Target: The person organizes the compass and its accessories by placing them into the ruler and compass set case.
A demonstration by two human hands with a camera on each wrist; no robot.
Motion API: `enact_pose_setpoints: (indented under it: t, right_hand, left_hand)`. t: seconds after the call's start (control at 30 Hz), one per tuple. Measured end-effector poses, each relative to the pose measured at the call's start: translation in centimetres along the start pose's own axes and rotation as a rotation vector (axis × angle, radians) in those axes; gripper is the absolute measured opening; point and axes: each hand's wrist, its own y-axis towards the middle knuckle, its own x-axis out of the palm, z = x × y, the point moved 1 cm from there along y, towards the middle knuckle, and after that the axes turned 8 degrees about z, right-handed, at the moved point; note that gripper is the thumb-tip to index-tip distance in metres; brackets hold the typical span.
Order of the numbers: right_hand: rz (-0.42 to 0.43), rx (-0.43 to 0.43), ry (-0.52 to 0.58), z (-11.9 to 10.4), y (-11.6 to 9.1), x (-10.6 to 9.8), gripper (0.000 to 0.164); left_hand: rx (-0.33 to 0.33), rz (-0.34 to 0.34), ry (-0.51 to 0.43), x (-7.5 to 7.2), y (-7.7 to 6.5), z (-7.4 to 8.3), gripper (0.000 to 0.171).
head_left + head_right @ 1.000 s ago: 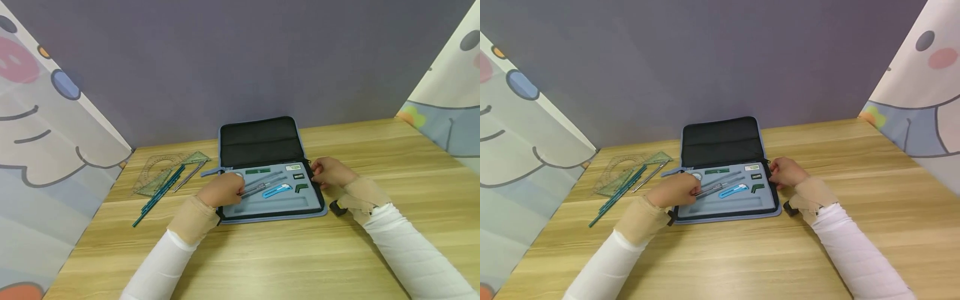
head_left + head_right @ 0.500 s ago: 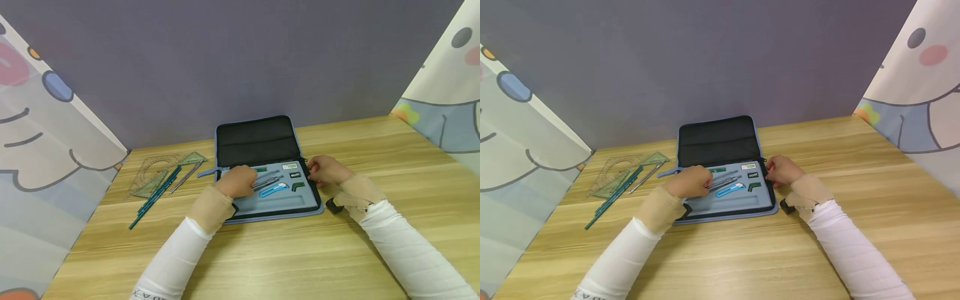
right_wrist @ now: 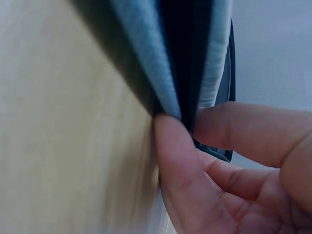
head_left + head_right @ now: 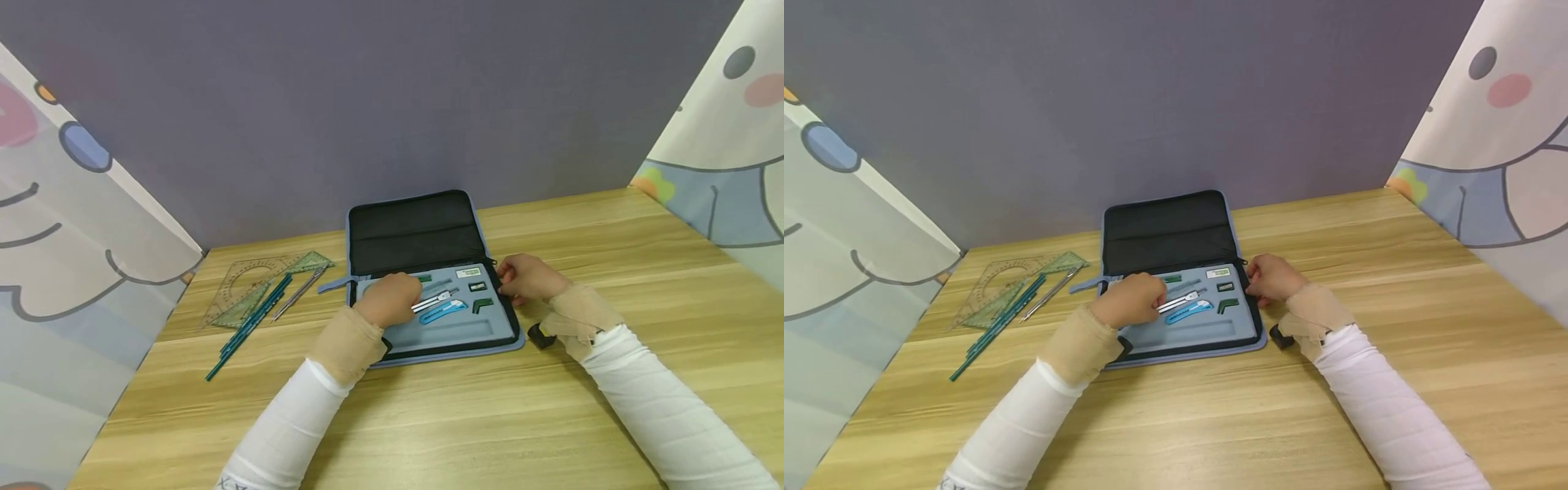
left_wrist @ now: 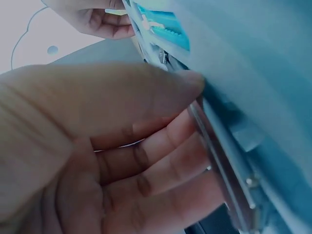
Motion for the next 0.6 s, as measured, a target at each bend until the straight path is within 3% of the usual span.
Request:
enact_pose_setpoints:
  t: [0.13,0.43,0.53,0.6]
  right_hand:
    - [-0.002,0.004,0.001,-0.06,0.0,-0.01,0.029]
    - [-0.002,0.005,-0.004,0.0,0.03,-0.02,0.029]
    - [0.0,0.004,-0.007,0.05,0.02,-0.03,0.029]
    - [0.0,0.002,-0.01,0.06,0.02,-0.01,0.029]
  left_hand:
    - [-0.04,0.018,-0.034,0.43,-0.16,-0.01,0.056]
    - [-0.014,0.087,-0.036,1.05,-0.32,-0.22,0.058]
    - [0.001,0.098,-0.05,1.05,-0.4,-0.32,0.048]
    - [0.005,0.108,-0.059,1.03,-0.46,-0.41,0.031]
